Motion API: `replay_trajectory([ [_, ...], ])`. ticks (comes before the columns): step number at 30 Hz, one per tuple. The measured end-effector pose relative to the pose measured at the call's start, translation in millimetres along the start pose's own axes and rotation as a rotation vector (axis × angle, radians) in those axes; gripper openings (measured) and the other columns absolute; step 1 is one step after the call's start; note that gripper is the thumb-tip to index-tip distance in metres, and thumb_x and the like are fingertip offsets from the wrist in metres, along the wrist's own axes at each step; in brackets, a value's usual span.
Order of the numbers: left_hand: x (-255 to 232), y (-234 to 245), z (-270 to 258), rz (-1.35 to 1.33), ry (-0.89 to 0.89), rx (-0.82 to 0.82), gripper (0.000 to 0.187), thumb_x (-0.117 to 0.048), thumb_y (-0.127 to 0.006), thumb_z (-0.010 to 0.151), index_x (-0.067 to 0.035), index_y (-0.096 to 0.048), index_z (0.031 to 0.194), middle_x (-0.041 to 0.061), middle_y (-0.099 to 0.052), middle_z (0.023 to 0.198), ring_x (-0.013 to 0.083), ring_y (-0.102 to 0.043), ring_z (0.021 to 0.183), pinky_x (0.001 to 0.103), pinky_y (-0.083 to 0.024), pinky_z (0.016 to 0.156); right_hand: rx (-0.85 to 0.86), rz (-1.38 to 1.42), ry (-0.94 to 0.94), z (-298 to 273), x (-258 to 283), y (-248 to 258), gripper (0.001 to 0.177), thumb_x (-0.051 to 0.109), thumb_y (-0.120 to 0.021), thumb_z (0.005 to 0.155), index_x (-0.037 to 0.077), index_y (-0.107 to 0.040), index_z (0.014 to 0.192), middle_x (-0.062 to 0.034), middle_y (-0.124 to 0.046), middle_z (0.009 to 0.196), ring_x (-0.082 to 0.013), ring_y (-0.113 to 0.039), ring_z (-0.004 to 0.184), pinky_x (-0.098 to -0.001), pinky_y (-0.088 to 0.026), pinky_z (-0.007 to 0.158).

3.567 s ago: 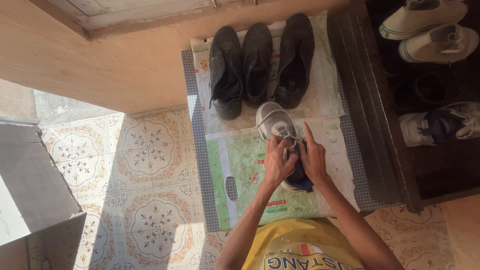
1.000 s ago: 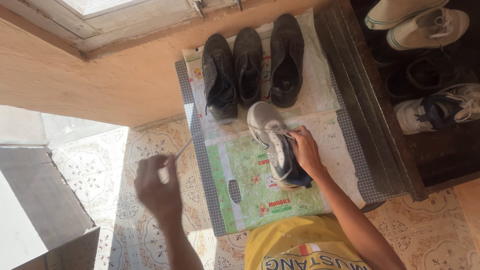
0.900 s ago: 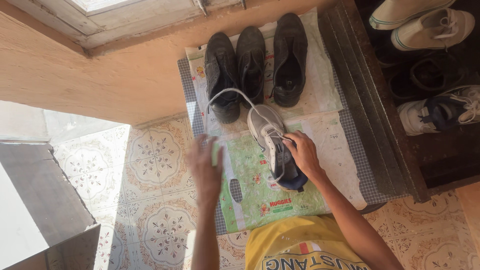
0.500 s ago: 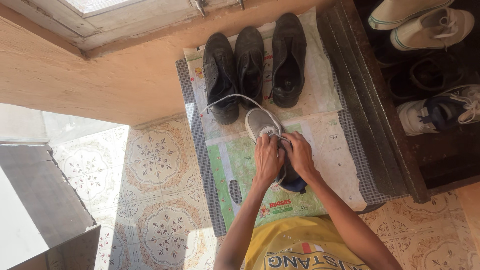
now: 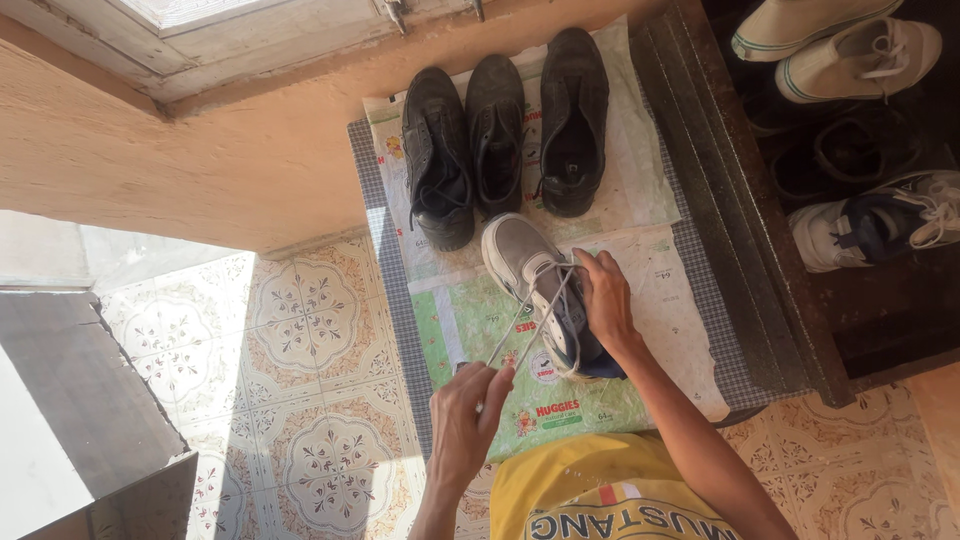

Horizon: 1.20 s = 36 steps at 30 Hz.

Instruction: The person unlaces and relaces multiple pairs of shoes one at a time. They remove the laces from each shoe, then rethread and tie them back on the same shoes.

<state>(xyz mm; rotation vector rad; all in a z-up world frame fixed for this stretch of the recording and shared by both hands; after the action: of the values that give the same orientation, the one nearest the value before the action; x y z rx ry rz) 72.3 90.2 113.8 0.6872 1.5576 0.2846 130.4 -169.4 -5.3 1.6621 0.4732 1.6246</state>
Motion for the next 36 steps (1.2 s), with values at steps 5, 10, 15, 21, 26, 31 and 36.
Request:
replay_trajectory([
  [5, -8.7, 79.3, -42.1, 0.044, -0.051, -0.504, 0.027, -0.016, -0.067, 0.095, -0.003, -0.070, 0.072, 0.004, -0.062, 0.063, 0.0154, -0.055, 0.056, 0.031, -0.038, 0.050, -0.039, -0.061, 0.018, 7.1, -0.4, 10.9, 0.029, -0.005, -0.060, 0.096, 0.001, -0.069, 0.124, -0.0196, -0.060, 0.096, -0.0380, -0.062, 0.089, -0.0476, -0.050, 0.077],
  [10, 5.2, -15.5, 34.1, 0.294, -0.094, -0.043, 0.020, -0.023, -0.073, 0.090, -0.004, -0.073, 0.081, 0.007, -0.070, 0.083, 0.0255, -0.064, 0.082, 0.043, -0.047, 0.077, 0.010, -0.096, 0.113, -7.8, 17.5, -0.7, 0.032, -0.003, -0.063, 0.093, 0.002, -0.066, 0.125, -0.0173, -0.060, 0.101, -0.0378, -0.061, 0.097, -0.0472, -0.051, 0.082],
  [15, 17.4, -100.0, 121.0, 0.173, -0.218, -0.159, 0.016, -0.010, -0.064, 0.095, 0.000, -0.068, 0.107, 0.016, -0.062, 0.099, 0.0372, -0.061, 0.094, 0.049, -0.049, 0.078, 0.075, -0.134, 0.065, -7.4, 19.2, -2.8, 0.038, 0.002, -0.067, 0.091, 0.003, -0.063, 0.129, -0.0162, -0.060, 0.104, -0.0372, -0.061, 0.100, -0.0473, -0.051, 0.083],
  [21, 30.5, -129.0, 148.1, 0.136, -0.257, -0.087, 0.015, -0.014, -0.070, 0.091, 0.000, -0.066, 0.093, 0.019, -0.061, 0.104, 0.0381, -0.058, 0.097, 0.048, -0.050, 0.077, 0.107, -0.208, 0.055, -2.3, 17.8, -8.4, 0.038, 0.001, -0.063, 0.092, 0.006, -0.065, 0.129, -0.0155, -0.058, 0.107, -0.0359, -0.061, 0.101, -0.0479, -0.053, 0.081],
  [26, 22.5, -93.1, 139.7, -0.364, 0.057, 0.236, 0.022, -0.022, -0.062, 0.099, 0.000, -0.062, 0.098, 0.010, -0.071, 0.085, 0.0201, -0.068, 0.069, 0.034, -0.054, 0.068, 0.135, -0.283, 0.028, -1.5, 10.9, -14.4, 0.039, -0.002, -0.060, 0.089, 0.007, -0.067, 0.126, -0.0153, -0.056, 0.106, -0.0344, -0.062, 0.101, -0.0464, -0.055, 0.080],
  [31, -59.1, -5.7, 112.8, -0.387, -0.076, -0.008, 0.020, -0.020, -0.063, 0.101, 0.000, -0.062, 0.098, 0.009, -0.068, 0.078, 0.0144, -0.069, 0.066, 0.030, -0.053, 0.063, 0.130, -0.279, 0.015, 3.2, 16.8, -2.8, 0.040, -0.004, -0.061, 0.091, 0.009, -0.070, 0.128, -0.0153, -0.057, 0.107, -0.0336, -0.061, 0.102, -0.0461, -0.054, 0.081],
  [36, -118.0, 36.4, 95.4, -0.403, -0.259, -0.061, 0.015, -0.014, -0.062, 0.103, 0.001, -0.061, 0.101, 0.009, -0.068, 0.084, 0.0145, -0.066, 0.074, 0.031, -0.055, 0.070, 0.100, -0.004, 0.207, 4.7, 52.0, 15.8, 0.035, 0.003, -0.074, 0.085, 0.007, -0.070, 0.119, -0.0110, -0.062, 0.114, -0.0333, -0.059, 0.110, -0.0446, -0.051, 0.093],
])
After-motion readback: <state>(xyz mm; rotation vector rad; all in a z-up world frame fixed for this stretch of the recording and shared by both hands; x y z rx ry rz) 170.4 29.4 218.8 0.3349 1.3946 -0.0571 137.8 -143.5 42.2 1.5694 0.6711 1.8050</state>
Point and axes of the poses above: each hand's wrist, its own z-axis towards the middle knuckle, its own y-axis out of the back of the hand, x = y × z, the point moved 8 cm from there along z, towards the middle knuckle
